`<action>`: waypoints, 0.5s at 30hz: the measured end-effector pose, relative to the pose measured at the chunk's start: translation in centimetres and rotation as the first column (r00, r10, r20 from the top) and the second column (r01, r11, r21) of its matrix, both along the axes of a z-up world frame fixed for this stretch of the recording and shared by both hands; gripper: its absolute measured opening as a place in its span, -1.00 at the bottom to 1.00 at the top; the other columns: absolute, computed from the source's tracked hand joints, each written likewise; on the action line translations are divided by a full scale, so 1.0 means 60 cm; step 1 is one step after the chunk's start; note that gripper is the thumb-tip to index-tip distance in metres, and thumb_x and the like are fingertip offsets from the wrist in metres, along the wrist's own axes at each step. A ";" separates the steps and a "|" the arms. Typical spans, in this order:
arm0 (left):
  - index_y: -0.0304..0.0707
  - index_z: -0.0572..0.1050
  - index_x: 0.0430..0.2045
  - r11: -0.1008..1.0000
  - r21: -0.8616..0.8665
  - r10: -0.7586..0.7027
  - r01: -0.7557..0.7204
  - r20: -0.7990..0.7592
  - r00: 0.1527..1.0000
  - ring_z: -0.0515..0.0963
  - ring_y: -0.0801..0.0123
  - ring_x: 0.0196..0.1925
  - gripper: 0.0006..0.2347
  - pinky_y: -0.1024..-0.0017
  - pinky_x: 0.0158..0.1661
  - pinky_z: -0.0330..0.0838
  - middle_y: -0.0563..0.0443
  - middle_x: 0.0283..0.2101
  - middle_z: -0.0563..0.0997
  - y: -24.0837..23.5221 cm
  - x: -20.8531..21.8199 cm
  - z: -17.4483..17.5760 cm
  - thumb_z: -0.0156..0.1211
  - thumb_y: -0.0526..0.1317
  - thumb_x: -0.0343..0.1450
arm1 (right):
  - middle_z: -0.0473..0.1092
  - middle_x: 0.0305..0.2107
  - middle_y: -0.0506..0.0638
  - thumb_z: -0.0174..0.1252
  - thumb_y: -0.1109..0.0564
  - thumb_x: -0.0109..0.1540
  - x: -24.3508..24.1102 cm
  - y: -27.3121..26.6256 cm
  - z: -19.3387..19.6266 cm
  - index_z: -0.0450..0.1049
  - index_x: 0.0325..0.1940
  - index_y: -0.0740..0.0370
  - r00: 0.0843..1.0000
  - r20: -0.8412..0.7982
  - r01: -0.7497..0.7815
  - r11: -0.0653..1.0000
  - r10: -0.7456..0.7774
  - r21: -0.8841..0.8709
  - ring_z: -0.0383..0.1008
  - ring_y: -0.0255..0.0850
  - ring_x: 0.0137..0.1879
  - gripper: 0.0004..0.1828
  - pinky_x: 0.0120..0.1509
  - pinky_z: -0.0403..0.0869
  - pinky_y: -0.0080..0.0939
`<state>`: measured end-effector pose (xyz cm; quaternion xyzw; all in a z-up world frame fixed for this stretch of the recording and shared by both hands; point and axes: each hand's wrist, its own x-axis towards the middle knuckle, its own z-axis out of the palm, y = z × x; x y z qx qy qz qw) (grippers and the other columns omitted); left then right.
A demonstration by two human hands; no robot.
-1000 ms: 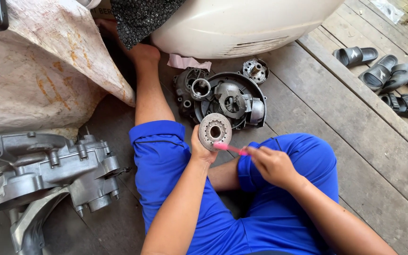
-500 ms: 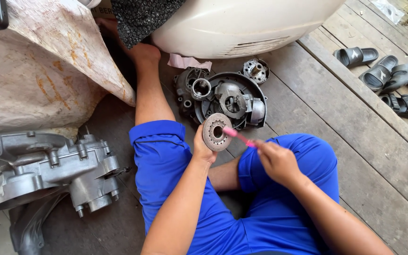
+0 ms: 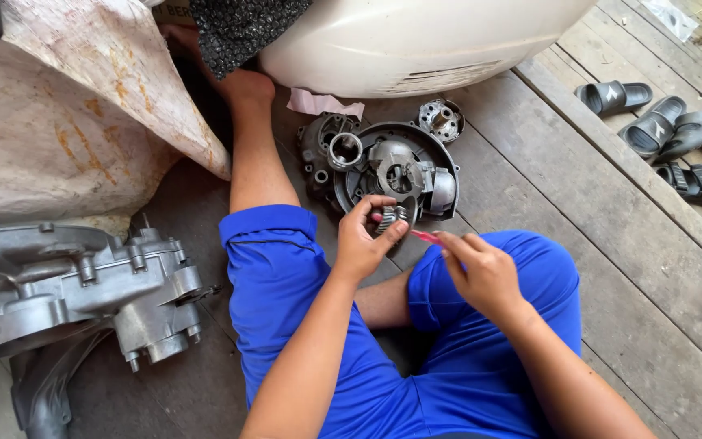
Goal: Scrubbing a motorcycle gear component with a toothbrush to remove dirt or grease.
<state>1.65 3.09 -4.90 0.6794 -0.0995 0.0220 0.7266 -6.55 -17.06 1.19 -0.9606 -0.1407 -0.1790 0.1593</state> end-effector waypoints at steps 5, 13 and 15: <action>-0.06 0.63 -0.21 0.996 0.083 0.029 -0.036 0.078 0.997 0.65 0.27 -0.25 -0.56 0.40 -0.17 0.53 0.01 -0.34 0.65 0.000 -0.012 0.016 0.60 0.01 0.10 | 0.41 -0.49 -0.12 0.17 0.00 0.30 -0.010 -0.035 -0.040 0.59 -0.07 -0.08 0.999 -0.019 0.052 0.998 -0.051 0.046 0.54 -0.05 -0.36 -0.85 -0.29 0.51 -0.13; -0.08 0.61 -0.20 0.988 0.124 0.084 -0.089 0.046 0.995 0.67 0.14 -0.23 -0.56 0.32 -0.16 0.55 -0.07 -0.31 0.65 -0.019 -0.006 0.040 0.57 0.05 0.15 | 0.44 -0.44 -0.16 0.22 -0.01 0.30 -0.003 -0.051 -0.065 0.56 -0.12 -0.12 0.986 0.016 0.168 0.986 -0.168 -0.011 0.57 -0.13 -0.29 -0.91 -0.22 0.53 -0.18; -0.09 0.61 -0.21 0.990 0.127 0.069 -0.069 0.002 0.998 0.67 0.14 -0.24 -0.57 0.31 -0.17 0.56 -0.07 -0.33 0.65 -0.028 -0.010 0.022 0.56 0.06 0.15 | 0.44 -0.46 -0.15 0.21 -0.01 0.31 -0.005 -0.039 -0.060 0.55 -0.13 -0.12 0.985 -0.006 0.170 0.985 -0.170 -0.026 0.57 -0.12 -0.30 -0.92 -0.22 0.53 -0.19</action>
